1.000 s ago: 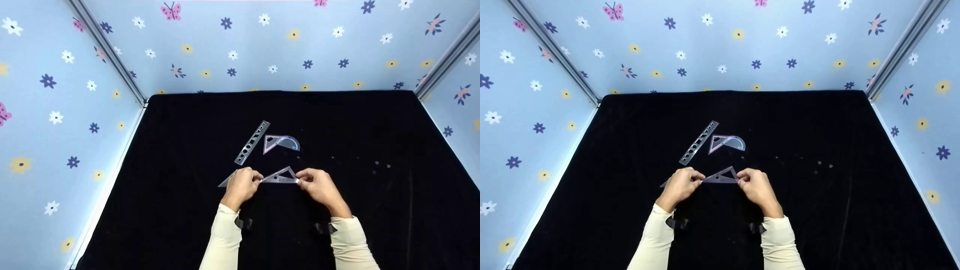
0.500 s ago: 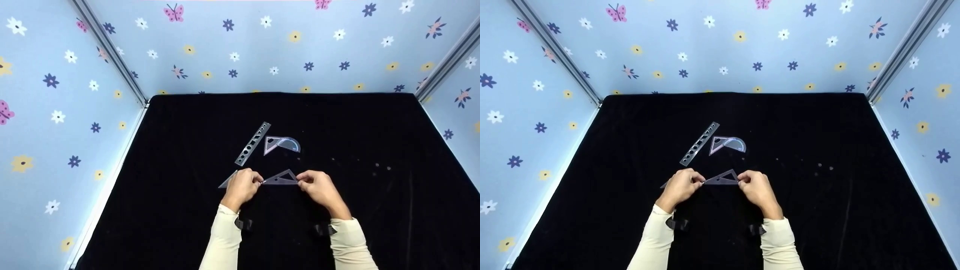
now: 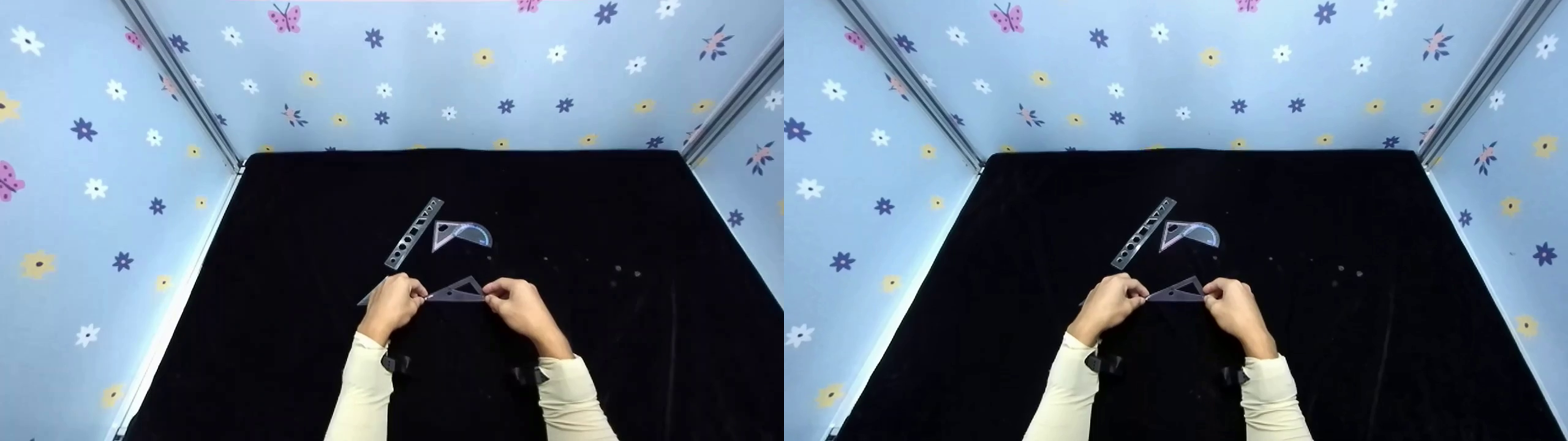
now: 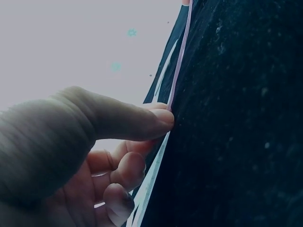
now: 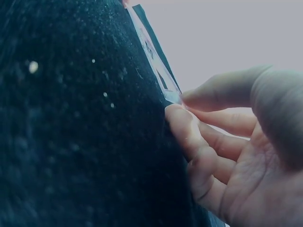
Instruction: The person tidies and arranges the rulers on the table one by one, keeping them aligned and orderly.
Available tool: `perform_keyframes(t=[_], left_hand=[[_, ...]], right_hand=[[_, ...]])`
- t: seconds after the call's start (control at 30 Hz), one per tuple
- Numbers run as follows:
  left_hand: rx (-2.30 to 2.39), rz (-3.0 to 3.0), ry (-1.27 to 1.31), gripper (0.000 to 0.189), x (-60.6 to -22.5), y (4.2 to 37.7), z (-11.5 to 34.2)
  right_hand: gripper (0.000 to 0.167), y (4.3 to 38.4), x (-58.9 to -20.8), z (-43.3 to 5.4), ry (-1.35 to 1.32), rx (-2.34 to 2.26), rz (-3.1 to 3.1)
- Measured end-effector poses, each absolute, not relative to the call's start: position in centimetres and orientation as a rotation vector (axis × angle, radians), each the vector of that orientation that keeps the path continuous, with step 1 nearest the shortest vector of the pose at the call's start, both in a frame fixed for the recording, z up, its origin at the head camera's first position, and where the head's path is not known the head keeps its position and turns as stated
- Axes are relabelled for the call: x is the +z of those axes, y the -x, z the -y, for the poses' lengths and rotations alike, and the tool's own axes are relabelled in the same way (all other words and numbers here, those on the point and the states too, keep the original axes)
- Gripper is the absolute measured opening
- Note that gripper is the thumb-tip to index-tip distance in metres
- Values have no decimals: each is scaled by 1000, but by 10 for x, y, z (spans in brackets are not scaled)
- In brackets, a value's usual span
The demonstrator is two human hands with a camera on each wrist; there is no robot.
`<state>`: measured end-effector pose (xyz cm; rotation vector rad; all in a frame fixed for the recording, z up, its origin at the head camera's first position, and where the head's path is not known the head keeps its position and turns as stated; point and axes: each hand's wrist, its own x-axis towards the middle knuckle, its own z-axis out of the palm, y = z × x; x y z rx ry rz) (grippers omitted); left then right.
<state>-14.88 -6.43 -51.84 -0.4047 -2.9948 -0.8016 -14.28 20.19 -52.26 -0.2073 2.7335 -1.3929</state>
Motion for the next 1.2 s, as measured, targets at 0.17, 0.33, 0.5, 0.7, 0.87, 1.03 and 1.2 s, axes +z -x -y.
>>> perform_keyframes(t=[0.17, 0.33, 0.5, 0.7, 0.87, 1.03, 1.2], left_hand=[[-841, 3025, 364, 6, -518, 149, 68], [-839, 3025, 364, 6, -518, 150, 69], [-830, 3008, 374, 7, -519, 151, 68], [-839, 2996, 376, 7, -520, 151, 67], [-856, 2999, 374, 8, -521, 151, 67], [-867, 3002, 365, 10, -521, 151, 67], [-850, 3000, 363, 10, -521, 150, 66]], right_hand=[[12, 142, -523, -201, 222, -1393, -2731], [12, 143, -522, -201, 229, -1388, -2734], [12, 144, -522, -201, 236, -1374, -2760], [12, 142, -523, -201, 237, -1373, -2770], [12, 142, -523, -202, 231, -1382, -2765], [10, 142, -522, -203, 231, -1397, -2749], [12, 142, -522, -205, 239, -1398, -2757]])
